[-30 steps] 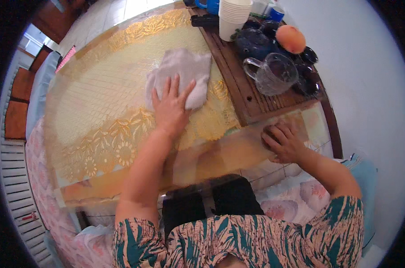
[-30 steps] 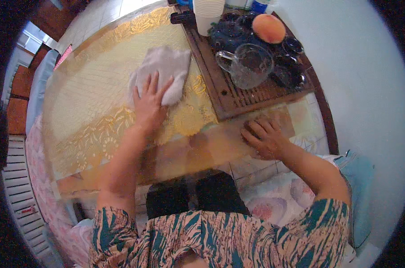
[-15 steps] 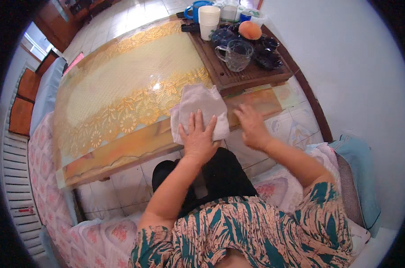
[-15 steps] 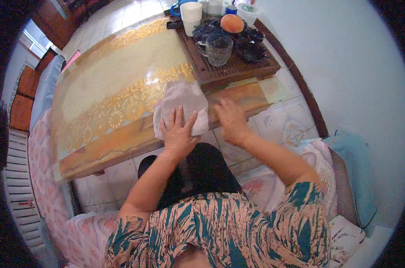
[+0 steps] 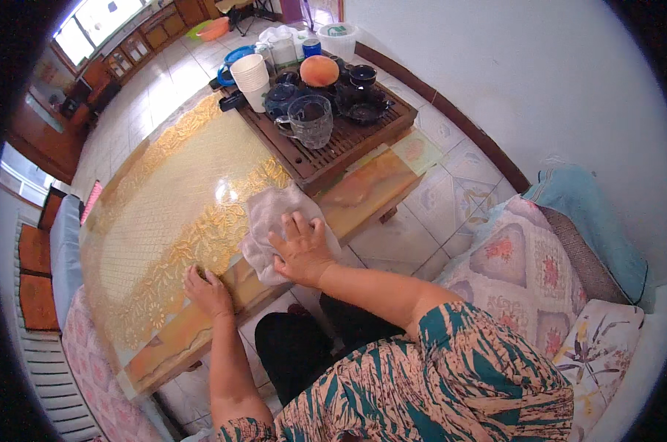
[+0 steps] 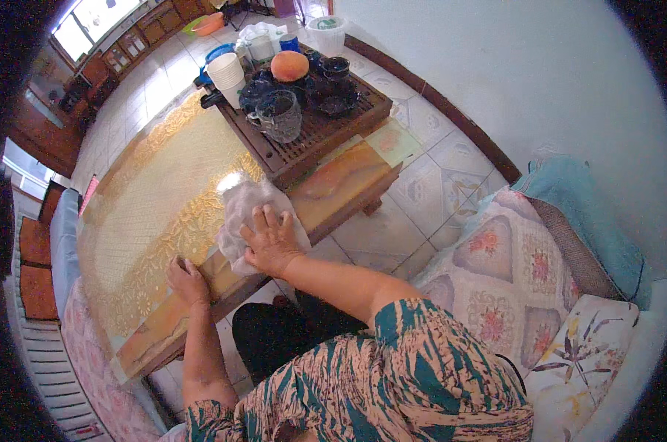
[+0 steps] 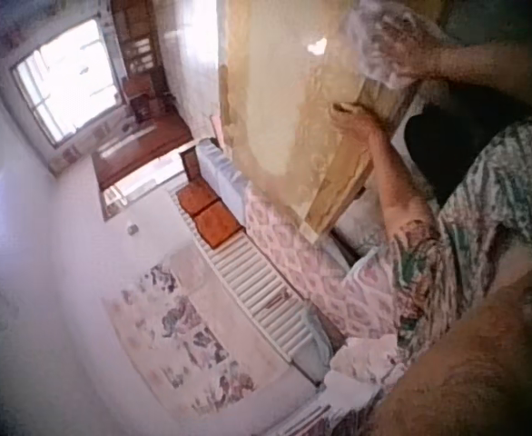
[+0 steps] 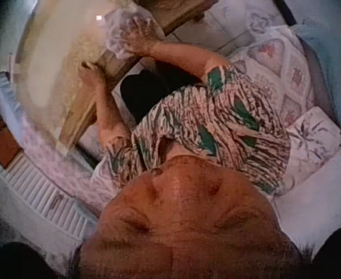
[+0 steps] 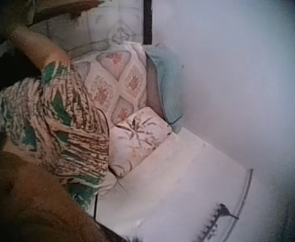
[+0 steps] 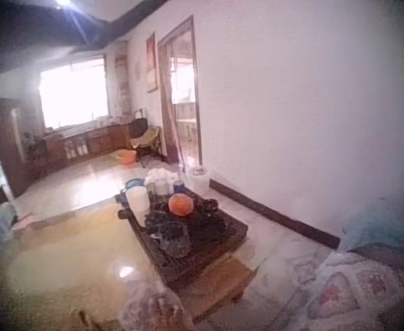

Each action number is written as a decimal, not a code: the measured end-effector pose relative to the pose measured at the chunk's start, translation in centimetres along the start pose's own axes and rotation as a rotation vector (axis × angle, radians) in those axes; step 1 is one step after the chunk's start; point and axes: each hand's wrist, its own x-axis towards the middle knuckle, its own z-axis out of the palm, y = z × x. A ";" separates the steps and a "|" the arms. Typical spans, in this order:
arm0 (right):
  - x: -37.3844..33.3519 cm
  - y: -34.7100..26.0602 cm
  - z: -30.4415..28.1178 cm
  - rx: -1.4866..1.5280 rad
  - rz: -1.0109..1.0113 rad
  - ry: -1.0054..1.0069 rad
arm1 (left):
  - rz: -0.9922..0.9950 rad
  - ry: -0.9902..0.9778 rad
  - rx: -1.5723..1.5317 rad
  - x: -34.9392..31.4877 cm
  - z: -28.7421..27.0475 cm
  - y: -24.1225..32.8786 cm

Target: The person wipes the surface of a glass-top table with a cloth and then smooths the quilted covers and pillows on a nearby bed.

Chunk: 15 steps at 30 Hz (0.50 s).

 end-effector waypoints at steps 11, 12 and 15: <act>-1.3 4.7 -2.8 0.010 -0.187 0.065 | -0.022 -0.003 0.131 0.0 -1.5 0.6; -2.0 6.0 -3.8 0.029 -0.191 0.074 | -0.028 -0.006 0.159 0.1 -1.9 0.4; -2.6 12.0 -5.3 -0.020 -0.191 0.256 | -0.045 -0.026 0.200 0.1 -3.0 0.3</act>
